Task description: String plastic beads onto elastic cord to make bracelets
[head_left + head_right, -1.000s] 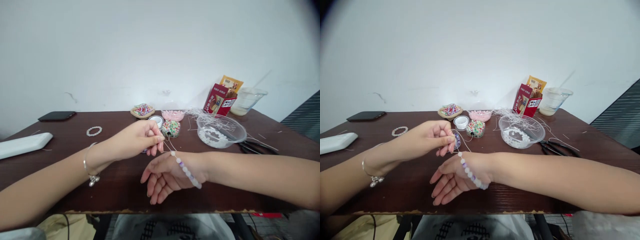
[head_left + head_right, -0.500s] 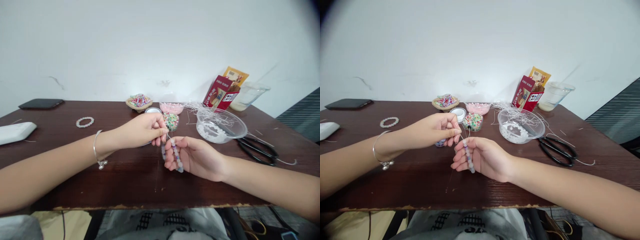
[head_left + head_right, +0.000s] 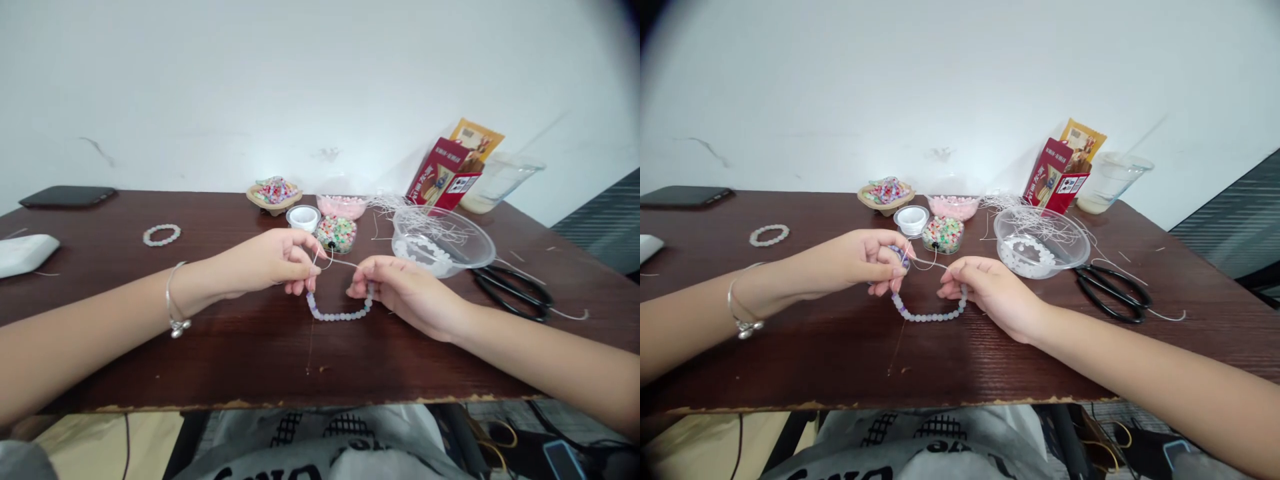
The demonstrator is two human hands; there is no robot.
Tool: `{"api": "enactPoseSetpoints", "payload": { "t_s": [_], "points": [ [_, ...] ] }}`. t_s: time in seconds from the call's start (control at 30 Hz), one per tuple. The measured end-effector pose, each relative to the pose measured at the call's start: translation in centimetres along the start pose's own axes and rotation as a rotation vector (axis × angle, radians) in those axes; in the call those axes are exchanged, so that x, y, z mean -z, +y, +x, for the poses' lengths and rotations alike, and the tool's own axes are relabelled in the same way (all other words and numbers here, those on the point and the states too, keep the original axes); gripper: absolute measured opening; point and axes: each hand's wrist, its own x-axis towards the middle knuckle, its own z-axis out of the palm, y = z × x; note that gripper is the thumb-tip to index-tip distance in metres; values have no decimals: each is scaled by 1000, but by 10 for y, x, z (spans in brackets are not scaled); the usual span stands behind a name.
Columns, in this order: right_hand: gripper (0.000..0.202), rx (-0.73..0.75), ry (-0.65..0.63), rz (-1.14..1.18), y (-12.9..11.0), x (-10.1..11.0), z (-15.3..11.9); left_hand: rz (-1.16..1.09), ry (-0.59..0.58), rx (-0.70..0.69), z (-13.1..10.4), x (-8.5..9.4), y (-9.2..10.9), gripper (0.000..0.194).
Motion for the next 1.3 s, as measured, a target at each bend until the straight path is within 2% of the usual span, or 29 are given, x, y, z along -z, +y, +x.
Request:
{"api": "enactPoseSetpoints", "payload": {
  "t_s": [0.13,0.23,0.43,0.6,0.73,1.0,1.07,1.23,1.3],
  "points": [
    [15,132,64,-556,-3,6,-10,-7,73,56,-16,7,-9,31],
    [18,172,43,-771,-3,10,-16,-4,129,88,-30,14,-18,31],
    [17,109,45,-862,-4,22,-22,-35,170,118,-48,23,-32,21],
    [20,24,49,-805,-3,30,-28,-84,241,100,-56,26,-38,12],
    [14,57,91,-912,0,31,-35,-106,297,105,-58,32,-45,13],
    [8,53,64,-1041,-6,27,-37,-36,363,114,-60,36,-49,16],
    [7,81,53,-1081,-8,25,-35,-17,366,121,-60,35,-49,16],
    [12,260,-34,-1211,-6,19,-28,22,329,137,-58,35,-53,14],
    [11,281,-61,-1249,-4,17,-26,31,318,131,-57,36,-55,15]
  ]
}}
